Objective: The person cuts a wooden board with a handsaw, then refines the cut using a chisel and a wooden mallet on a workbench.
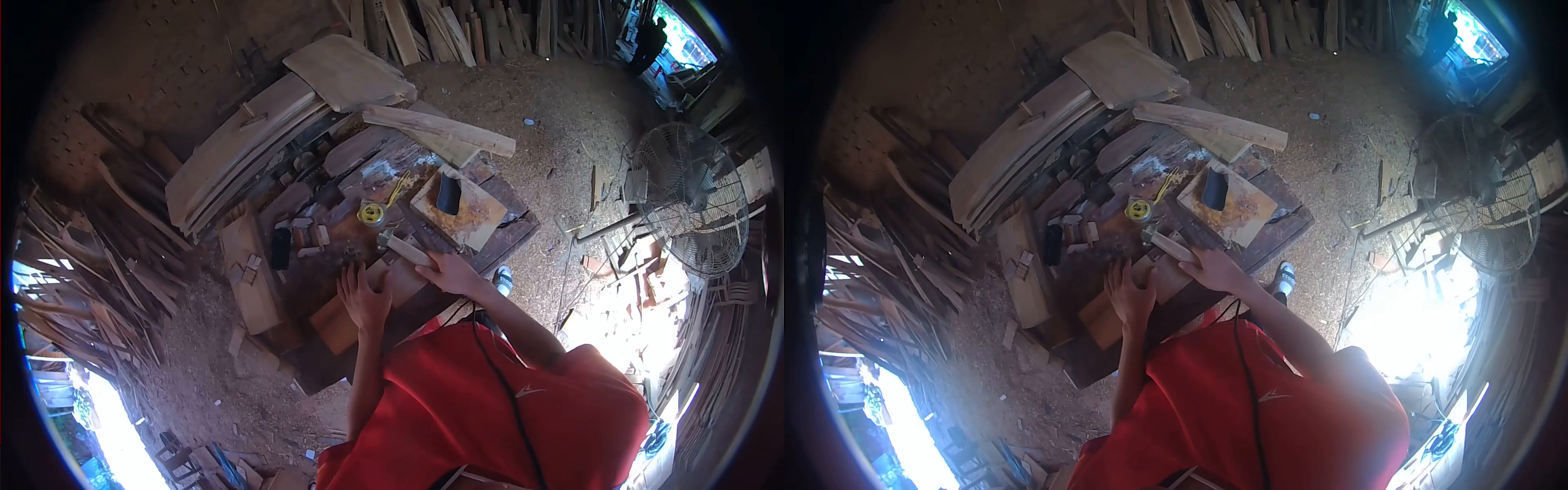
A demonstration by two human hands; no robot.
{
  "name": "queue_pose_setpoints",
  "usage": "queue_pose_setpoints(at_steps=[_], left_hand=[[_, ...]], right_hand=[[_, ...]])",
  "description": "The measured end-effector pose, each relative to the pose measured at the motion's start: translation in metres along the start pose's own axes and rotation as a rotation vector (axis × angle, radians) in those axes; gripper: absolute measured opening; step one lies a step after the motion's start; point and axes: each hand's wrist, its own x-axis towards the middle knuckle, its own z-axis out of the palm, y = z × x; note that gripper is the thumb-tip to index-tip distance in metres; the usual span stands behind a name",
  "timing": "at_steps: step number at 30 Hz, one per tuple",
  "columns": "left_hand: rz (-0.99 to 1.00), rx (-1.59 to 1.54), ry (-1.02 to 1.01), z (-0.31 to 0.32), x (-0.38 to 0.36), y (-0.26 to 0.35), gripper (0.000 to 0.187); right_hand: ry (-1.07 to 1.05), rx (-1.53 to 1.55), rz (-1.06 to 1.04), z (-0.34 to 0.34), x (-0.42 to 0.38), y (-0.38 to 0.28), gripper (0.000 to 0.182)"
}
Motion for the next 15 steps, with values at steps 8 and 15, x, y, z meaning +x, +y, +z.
queue_pose_setpoints(at_steps=[8, 15], left_hand=[[-0.001, 0.005, -0.010, -0.001, 0.000, 0.001, 0.069], [0.000, -0.005, -0.029, -0.001, 0.001, 0.000, 0.062]], right_hand=[[0.067, -0.095, -0.076, 0.011, 0.007, 0.015, 0.053], [0.072, -0.049, -0.068, 0.012, 0.007, 0.015, 0.052]])
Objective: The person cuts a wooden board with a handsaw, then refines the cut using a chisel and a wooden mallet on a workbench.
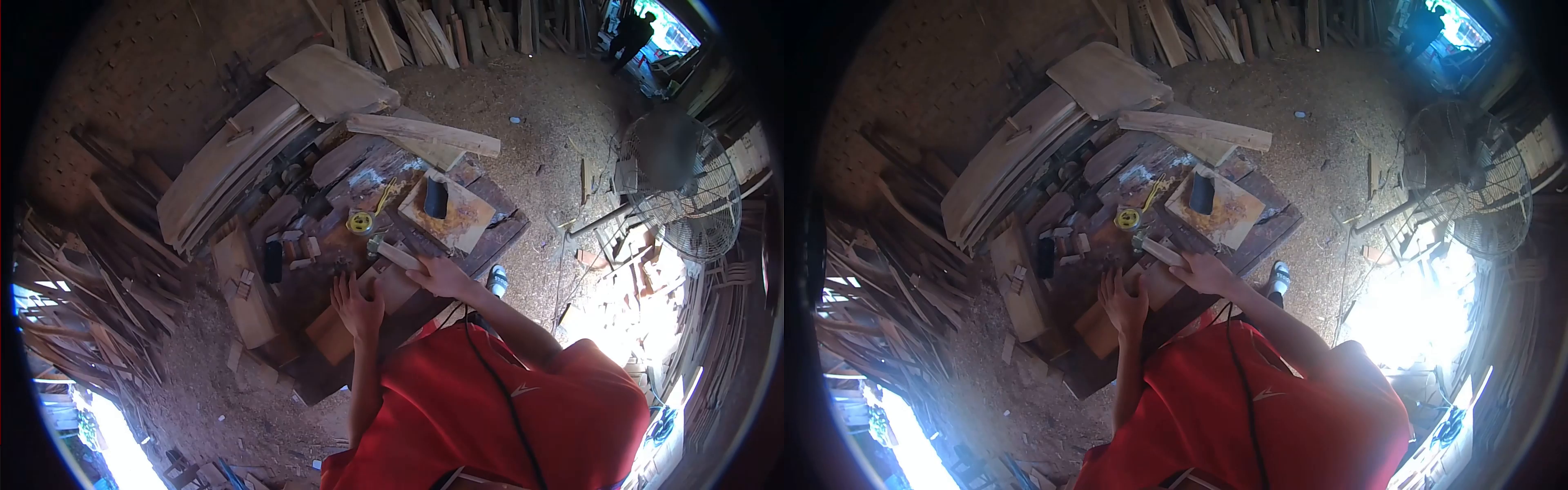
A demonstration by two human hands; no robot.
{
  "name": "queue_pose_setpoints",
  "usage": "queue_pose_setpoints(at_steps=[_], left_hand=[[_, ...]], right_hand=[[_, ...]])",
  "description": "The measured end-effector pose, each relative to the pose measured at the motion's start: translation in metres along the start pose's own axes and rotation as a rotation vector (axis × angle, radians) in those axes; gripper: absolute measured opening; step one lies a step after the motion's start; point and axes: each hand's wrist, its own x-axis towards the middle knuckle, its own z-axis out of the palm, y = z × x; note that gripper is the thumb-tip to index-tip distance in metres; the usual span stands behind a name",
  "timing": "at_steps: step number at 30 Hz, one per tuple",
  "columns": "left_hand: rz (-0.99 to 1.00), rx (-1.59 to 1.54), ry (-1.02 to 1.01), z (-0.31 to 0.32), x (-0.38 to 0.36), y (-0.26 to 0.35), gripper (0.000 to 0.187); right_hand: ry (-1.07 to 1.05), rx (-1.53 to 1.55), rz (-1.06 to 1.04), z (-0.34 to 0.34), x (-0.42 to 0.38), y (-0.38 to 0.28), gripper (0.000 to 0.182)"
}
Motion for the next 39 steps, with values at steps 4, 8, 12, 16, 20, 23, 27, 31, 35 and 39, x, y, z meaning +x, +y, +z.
queue_pose_setpoints(at_steps=[4, 8, 12, 16, 20, 23, 27, 31, 35, 39], left_hand=[[-0.003, -0.005, -0.004, -0.001, 0.000, -0.001, 0.058], [0.000, -0.015, -0.006, -0.002, -0.002, 0.000, 0.057], [0.011, -0.021, 0.004, 0.000, -0.004, -0.004, 0.057], [0.016, -0.072, 0.036, -0.003, -0.001, 0.000, 0.055], [0.097, -0.185, 0.072, -0.009, -0.003, 0.002, 0.037], [0.182, -0.253, 0.042, -0.005, -0.006, -0.003, 0.020], [0.170, -0.277, 0.017, -0.007, -0.005, 0.001, 0.012], [0.185, -0.282, 0.006, -0.009, -0.003, 0.003, 0.013], [0.194, -0.297, -0.010, -0.008, -0.002, 0.002, 0.014], [0.198, -0.312, 0.001, -0.008, -0.002, 0.001, 0.015]], right_hand=[[0.028, 0.008, -0.012, -0.001, -0.002, -0.005, 0.051], [-0.051, 0.015, 0.079, -0.008, -0.005, -0.013, 0.059], [0.002, -0.039, 0.042, -0.006, -0.010, -0.016, 0.058], [0.042, -0.044, 0.018, -0.001, -0.009, -0.014, 0.056], [-0.010, -0.054, 0.036, -0.003, -0.006, -0.011, 0.060], [-0.023, -0.059, 0.041, -0.004, -0.007, -0.014, 0.060], [-0.019, -0.049, 0.042, -0.006, -0.007, -0.015, 0.061], [-0.030, -0.041, 0.055, -0.007, -0.006, -0.015, 0.061], [-0.031, -0.043, 0.058, -0.005, -0.004, -0.012, 0.062], [-0.022, -0.028, 0.060, -0.007, -0.005, -0.015, 0.061]])
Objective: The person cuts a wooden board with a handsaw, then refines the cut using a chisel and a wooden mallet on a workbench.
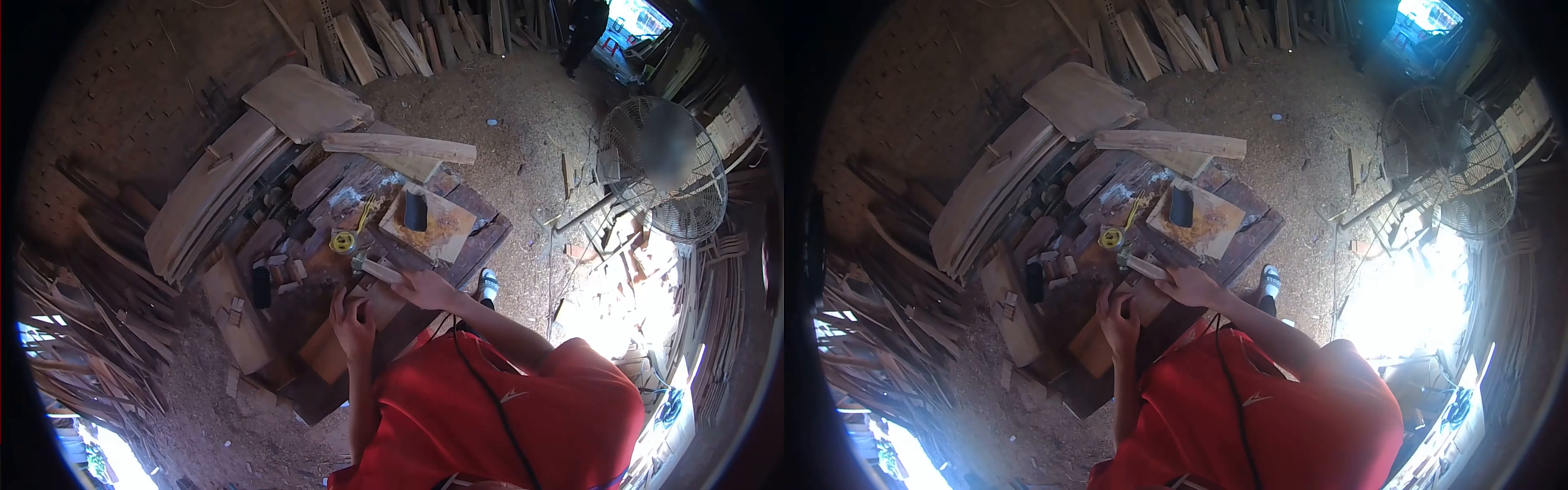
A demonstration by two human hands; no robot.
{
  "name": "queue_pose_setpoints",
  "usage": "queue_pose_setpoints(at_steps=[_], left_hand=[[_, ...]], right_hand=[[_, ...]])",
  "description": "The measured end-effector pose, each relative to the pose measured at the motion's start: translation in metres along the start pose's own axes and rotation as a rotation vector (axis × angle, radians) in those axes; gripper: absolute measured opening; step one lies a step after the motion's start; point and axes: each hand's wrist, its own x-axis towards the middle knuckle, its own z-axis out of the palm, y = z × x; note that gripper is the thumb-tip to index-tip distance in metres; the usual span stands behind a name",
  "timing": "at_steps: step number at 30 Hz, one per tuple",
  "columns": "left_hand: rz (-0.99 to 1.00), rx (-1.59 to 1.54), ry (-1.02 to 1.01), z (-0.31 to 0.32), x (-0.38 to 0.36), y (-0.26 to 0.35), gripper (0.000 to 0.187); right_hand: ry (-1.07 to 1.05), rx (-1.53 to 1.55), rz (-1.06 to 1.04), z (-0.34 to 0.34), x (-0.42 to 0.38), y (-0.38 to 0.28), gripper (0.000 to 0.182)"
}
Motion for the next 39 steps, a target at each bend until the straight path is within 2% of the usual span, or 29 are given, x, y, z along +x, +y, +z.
queue_pose_setpoints(at_steps=[4, 7, 10, 13, 16, 19, 22, 24, 28, 29, 32, 35, 39], left_hand=[[0.008, -0.008, 0.029, 0.000, 0.000, -0.001, 0.014], [0.016, -0.008, 0.047, 0.001, 0.001, -0.001, 0.014], [-0.022, -0.026, 0.072, 0.003, 0.000, -0.006, 0.013], [-0.115, -0.052, 0.127, 0.006, -0.002, -0.010, 0.014], [-0.223, -0.112, 0.179, 0.006, -0.001, -0.011, 0.018], [-0.254, -0.134, 0.215, 0.007, -0.001, -0.014, 0.022], [-0.260, -0.186, 0.252, 0.002, -0.005, -0.013, 0.026], [-0.270, -0.212, 0.287, -0.001, -0.001, -0.011, 0.028], [-0.311, -0.235, 0.318, -0.002, -0.003, -0.016, 0.030], [-0.314, -0.243, 0.328, -0.001, -0.001, -0.016, 0.030], [-0.314, -0.275, 0.340, 0.000, -0.003, -0.017, 0.031], [-0.291, -0.256, 0.347, 0.000, -0.002, -0.019, 0.032], [-0.264, -0.223, 0.363, 0.000, -0.002, -0.018, 0.036]], right_hand=[[-0.048, 0.172, 0.043, -0.008, -0.002, -0.004, 0.061], [-0.014, 0.179, 0.018, -0.011, -0.005, -0.004, 0.059], [0.117, 0.113, -0.072, -0.009, -0.010, -0.004, 0.052], [0.265, 0.294, -0.188, -0.015, -0.011, -0.013, 0.046], [0.054, -0.004, -0.132, -0.022, 0.011, -0.003, 0.056], [-0.256, 0.107, 0.038, -0.062, 0.005, -0.043, 0.055], [-0.103, -0.080, -0.227, -0.050, 0.014, -0.030, 0.051], [-0.201, -0.378, -0.239, -0.054, 0.025, -0.032, 0.053], [-0.270, -0.519, -0.323, -0.088, 0.033, -0.075, 0.045], [-0.238, -0.611, -0.418, -0.084, 0.038, -0.075, 0.038], [-0.318, -0.734, -0.443, -0.076, 0.051, -0.098, 0.029], [-0.293, -0.739, -0.491, -0.063, 0.061, -0.108, 0.021], [-0.359, -0.789, -0.523, -0.053, 0.065, -0.123, 0.022]])
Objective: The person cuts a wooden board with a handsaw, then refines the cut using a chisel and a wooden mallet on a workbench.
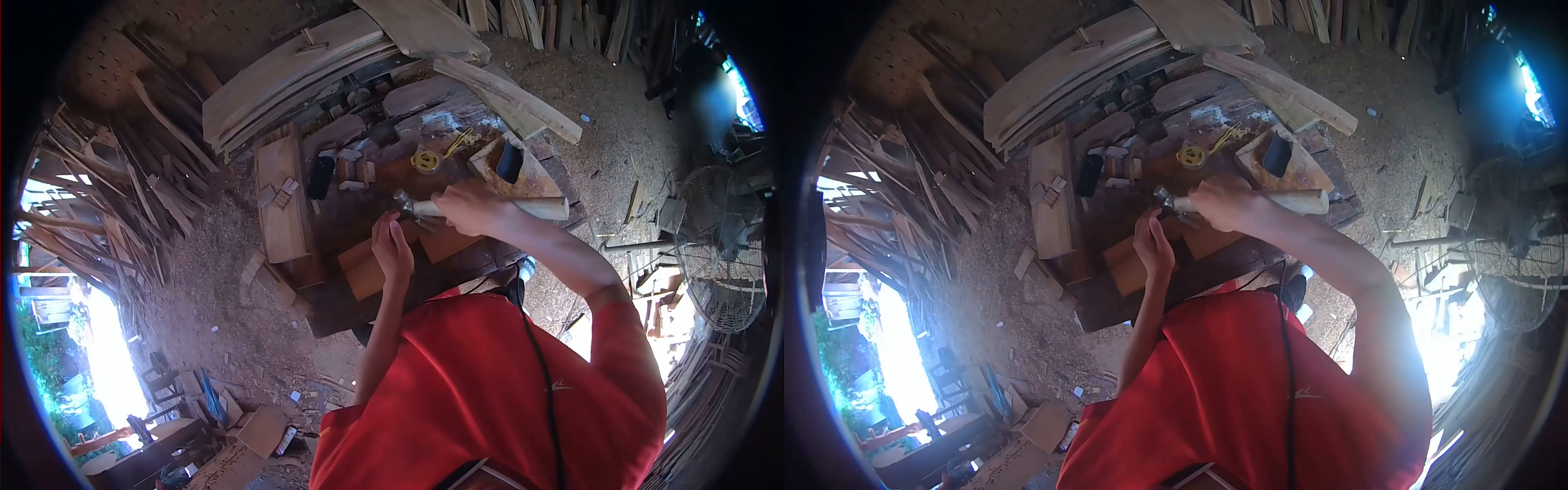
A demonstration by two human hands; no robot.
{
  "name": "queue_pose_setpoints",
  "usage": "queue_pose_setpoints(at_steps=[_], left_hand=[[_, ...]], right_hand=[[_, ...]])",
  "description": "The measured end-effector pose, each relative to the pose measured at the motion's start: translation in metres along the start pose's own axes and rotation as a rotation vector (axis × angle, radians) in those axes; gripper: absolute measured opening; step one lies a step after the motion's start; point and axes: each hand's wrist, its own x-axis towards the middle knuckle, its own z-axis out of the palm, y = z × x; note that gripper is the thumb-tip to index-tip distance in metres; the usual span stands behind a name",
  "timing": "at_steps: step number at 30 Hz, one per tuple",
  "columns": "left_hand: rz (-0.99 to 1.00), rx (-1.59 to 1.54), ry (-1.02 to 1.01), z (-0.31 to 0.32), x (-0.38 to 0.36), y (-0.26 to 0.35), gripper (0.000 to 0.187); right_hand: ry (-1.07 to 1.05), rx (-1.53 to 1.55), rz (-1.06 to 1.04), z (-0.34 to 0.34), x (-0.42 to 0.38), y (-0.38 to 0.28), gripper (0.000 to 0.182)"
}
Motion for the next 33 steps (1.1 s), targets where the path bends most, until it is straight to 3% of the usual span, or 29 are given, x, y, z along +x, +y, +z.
queue_pose_setpoints(at_steps=[2, 10, 13, 20, 33], left_hand=[[0.000, 0.003, 0.008, 0.001, 0.001, -0.001, 0.037], [-0.094, -0.027, -0.050, -0.001, -0.004, -0.007, 0.039], [-0.045, -0.025, -0.006, 0.000, -0.003, -0.003, 0.041], [-0.038, 0.062, -0.107, -0.003, 0.001, 0.001, 0.047], [-0.020, 0.100, -0.156, -0.005, -0.009, -0.002, 0.062]], right_hand=[[-0.021, -0.041, -0.046, 0.004, 0.001, -0.008, 0.029], [-0.001, -0.127, -0.005, 0.013, 0.000, -0.034, 0.025], [-0.013, -0.181, -0.008, 0.012, -0.005, -0.033, 0.023], [-0.087, -0.262, -0.090, -0.001, -0.005, -0.028, 0.023], [0.032, -0.342, -0.227, 0.000, -0.016, -0.020, 0.029]])
